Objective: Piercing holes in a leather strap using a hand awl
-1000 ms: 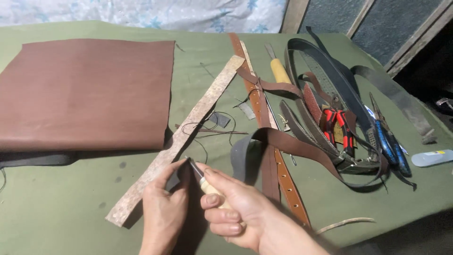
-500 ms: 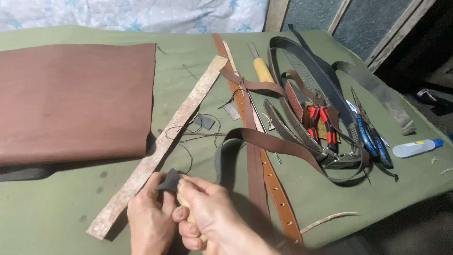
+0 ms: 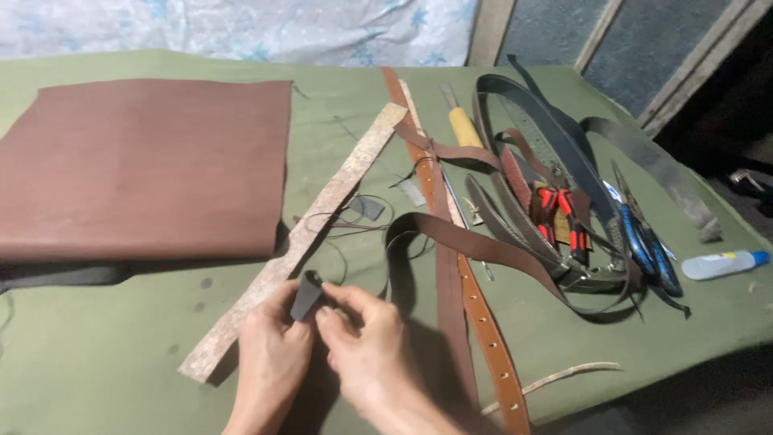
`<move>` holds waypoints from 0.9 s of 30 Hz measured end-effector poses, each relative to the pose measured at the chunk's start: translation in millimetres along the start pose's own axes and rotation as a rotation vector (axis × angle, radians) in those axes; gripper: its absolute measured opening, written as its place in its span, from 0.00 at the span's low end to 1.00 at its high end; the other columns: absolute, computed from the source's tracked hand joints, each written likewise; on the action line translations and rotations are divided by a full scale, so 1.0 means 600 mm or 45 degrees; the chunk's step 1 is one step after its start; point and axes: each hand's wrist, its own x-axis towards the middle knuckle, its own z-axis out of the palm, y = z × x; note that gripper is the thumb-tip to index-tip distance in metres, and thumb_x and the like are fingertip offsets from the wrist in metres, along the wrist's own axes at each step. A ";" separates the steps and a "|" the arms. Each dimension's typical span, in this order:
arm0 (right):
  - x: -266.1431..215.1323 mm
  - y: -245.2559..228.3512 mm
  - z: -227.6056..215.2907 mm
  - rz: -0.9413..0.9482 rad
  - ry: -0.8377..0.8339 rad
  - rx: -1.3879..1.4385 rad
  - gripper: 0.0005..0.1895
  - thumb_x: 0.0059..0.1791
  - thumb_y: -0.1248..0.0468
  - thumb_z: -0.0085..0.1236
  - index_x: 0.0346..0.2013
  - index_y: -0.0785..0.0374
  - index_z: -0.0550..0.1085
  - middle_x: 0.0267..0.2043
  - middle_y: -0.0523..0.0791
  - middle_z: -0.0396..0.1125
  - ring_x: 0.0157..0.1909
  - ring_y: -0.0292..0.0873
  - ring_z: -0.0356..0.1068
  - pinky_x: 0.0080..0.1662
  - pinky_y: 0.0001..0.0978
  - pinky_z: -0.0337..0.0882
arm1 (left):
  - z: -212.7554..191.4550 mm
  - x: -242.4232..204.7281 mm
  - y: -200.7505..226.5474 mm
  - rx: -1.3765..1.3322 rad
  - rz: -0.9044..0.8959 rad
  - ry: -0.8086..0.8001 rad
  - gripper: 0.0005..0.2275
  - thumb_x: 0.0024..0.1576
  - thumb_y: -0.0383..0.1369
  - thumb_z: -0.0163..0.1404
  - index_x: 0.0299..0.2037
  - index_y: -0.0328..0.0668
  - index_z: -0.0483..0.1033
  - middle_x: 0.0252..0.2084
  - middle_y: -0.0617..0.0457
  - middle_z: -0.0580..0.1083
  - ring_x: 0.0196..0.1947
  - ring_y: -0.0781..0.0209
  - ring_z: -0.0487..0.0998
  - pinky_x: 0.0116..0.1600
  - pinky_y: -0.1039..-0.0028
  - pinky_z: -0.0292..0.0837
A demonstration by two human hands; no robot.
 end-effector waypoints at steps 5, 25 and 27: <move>-0.054 -0.060 -0.010 0.164 -0.172 -0.178 0.30 0.48 0.62 0.56 0.65 0.37 0.76 0.17 0.46 0.63 0.08 0.37 0.51 0.10 0.29 0.48 | -0.012 -0.004 -0.003 -0.151 -0.181 -0.074 0.07 0.61 0.38 0.51 0.38 0.51 0.81 0.29 0.57 0.79 0.31 0.68 0.74 0.39 0.73 0.69; -0.041 -0.099 -0.023 -0.104 -0.297 -0.886 0.35 0.53 0.55 0.39 0.77 0.46 0.51 0.26 0.47 0.78 0.34 0.41 0.82 0.52 0.36 0.78 | -0.005 0.008 -0.011 0.017 0.002 -0.042 0.12 0.53 0.32 0.49 0.38 0.57 0.87 0.33 0.63 0.86 0.37 0.71 0.81 0.46 0.74 0.73; -0.009 -0.083 -0.025 0.415 -0.403 -0.083 0.36 0.56 0.55 0.42 0.79 0.30 0.48 0.28 0.55 0.71 0.13 0.35 0.52 0.18 0.26 0.50 | -0.004 0.011 -0.018 0.039 0.070 -0.037 0.11 0.52 0.32 0.50 0.38 0.55 0.86 0.30 0.62 0.85 0.34 0.72 0.79 0.44 0.75 0.72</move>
